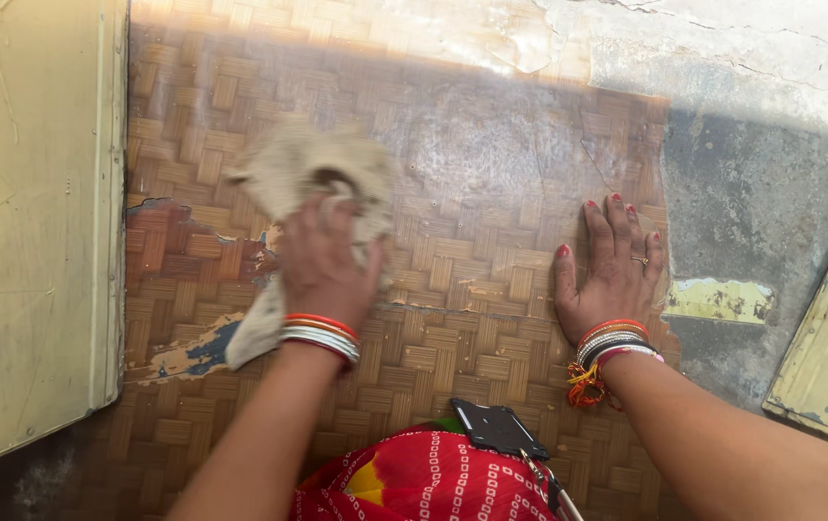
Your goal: The person wipes the floor near a doorway with a cloth, using both hands to scrub the surface repeatedly before picking up the cloth.
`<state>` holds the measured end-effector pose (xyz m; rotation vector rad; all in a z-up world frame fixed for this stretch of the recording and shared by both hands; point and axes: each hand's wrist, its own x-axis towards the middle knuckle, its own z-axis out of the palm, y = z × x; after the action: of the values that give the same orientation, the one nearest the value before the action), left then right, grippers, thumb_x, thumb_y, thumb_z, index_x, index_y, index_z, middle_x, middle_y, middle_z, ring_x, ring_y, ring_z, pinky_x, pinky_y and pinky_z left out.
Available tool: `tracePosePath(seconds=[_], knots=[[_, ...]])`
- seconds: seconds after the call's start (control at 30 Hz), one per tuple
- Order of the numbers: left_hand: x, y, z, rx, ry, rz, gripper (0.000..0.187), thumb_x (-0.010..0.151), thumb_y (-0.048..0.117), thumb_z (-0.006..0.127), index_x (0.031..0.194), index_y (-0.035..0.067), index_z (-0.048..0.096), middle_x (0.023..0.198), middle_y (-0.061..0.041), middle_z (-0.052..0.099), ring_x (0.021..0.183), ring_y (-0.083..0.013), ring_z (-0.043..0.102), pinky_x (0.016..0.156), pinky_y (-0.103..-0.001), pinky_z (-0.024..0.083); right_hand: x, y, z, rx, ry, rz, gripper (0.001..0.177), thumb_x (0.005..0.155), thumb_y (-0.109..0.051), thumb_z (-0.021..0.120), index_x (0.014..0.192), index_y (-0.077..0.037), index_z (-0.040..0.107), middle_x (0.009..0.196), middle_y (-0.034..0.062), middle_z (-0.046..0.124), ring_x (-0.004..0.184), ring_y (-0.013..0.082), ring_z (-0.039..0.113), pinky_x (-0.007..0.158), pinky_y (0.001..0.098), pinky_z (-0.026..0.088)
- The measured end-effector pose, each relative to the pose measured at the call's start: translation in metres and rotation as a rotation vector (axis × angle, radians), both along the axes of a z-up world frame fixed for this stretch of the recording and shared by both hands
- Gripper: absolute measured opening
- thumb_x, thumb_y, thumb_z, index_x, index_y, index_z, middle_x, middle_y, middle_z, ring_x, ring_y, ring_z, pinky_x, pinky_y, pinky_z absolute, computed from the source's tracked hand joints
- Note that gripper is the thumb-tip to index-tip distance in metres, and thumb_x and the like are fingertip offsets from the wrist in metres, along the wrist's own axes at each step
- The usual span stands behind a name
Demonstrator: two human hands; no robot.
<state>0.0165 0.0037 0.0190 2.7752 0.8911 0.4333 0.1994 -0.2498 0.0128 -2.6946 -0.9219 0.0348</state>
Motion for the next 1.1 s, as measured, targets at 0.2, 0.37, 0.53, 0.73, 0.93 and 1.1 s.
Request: tracePosePath(seconds=[0.2, 0.37, 0.53, 0.73, 0.93, 1.1], knots=[[0.086, -0.018, -0.005, -0.115, 0.212, -0.273, 0.054, 0.089, 0.02, 0.065, 0.141, 0.016, 0.051, 0.146, -0.013, 0.048, 0.133, -0.0281, 0.048, 0.109, -0.054, 0.036, 0.0, 0.001, 0.001, -0.005, 0.005, -0.006, 0.062, 0.098, -0.037, 0.052, 0.155, -0.012, 0.044, 0.165, 0.0135, 0.036, 0.156, 0.0309, 0.028, 0.126, 0.0536, 0.009], [0.041, 0.113, -0.022, 0.032, 0.098, 0.082, 0.056, 0.089, 0.034, 0.074, 0.137, 0.016, 0.051, 0.142, -0.021, 0.049, 0.133, -0.0391, 0.045, 0.103, -0.059, 0.036, 0.0, -0.002, 0.002, -0.01, 0.006, -0.006, 0.061, 0.098, -0.037, 0.053, 0.154, -0.013, 0.045, 0.164, 0.0134, 0.036, 0.155, 0.0309, 0.028, 0.127, 0.0544, 0.009], [-0.072, 0.118, -0.017, 0.142, 0.038, 0.244, 0.044, 0.093, 0.022, 0.069, 0.13, 0.007, 0.049, 0.129, -0.02, 0.049, 0.128, -0.0392, 0.047, 0.111, -0.057, 0.039, 0.001, -0.003, -0.001, -0.006, 0.015, -0.018, 0.061, 0.098, -0.037, 0.054, 0.153, -0.014, 0.045, 0.164, 0.0133, 0.036, 0.154, 0.031, 0.029, 0.126, 0.0553, 0.009], [-0.056, -0.008, 0.0, -0.123, -0.014, 0.206, 0.047, 0.092, 0.025, 0.072, 0.132, 0.007, 0.056, 0.136, -0.029, 0.049, 0.128, -0.0459, 0.047, 0.105, -0.057, 0.04, 0.001, -0.002, 0.0, -0.005, 0.021, -0.019, 0.061, 0.098, -0.037, 0.053, 0.154, -0.014, 0.045, 0.165, 0.0126, 0.036, 0.155, 0.0312, 0.028, 0.126, 0.0554, 0.01], [0.034, -0.022, 0.004, -0.132, 0.091, -0.27, 0.049, 0.086, 0.018, 0.072, 0.131, 0.017, 0.056, 0.135, -0.017, 0.059, 0.127, -0.034, 0.054, 0.109, -0.052, 0.04, 0.001, -0.003, 0.0, 0.002, 0.018, -0.006, 0.061, 0.099, -0.037, 0.053, 0.155, -0.013, 0.044, 0.165, 0.0128, 0.035, 0.156, 0.0318, 0.027, 0.127, 0.0557, 0.01], [0.042, 0.06, 0.003, -0.044, 0.047, 0.402, 0.049, 0.085, 0.023, 0.08, 0.127, 0.015, 0.056, 0.13, -0.014, 0.06, 0.126, -0.0333, 0.054, 0.11, -0.06, 0.036, 0.001, -0.003, -0.001, 0.009, 0.019, -0.014, 0.061, 0.099, -0.038, 0.053, 0.155, -0.014, 0.044, 0.165, 0.0124, 0.036, 0.155, 0.031, 0.028, 0.126, 0.0559, 0.009]])
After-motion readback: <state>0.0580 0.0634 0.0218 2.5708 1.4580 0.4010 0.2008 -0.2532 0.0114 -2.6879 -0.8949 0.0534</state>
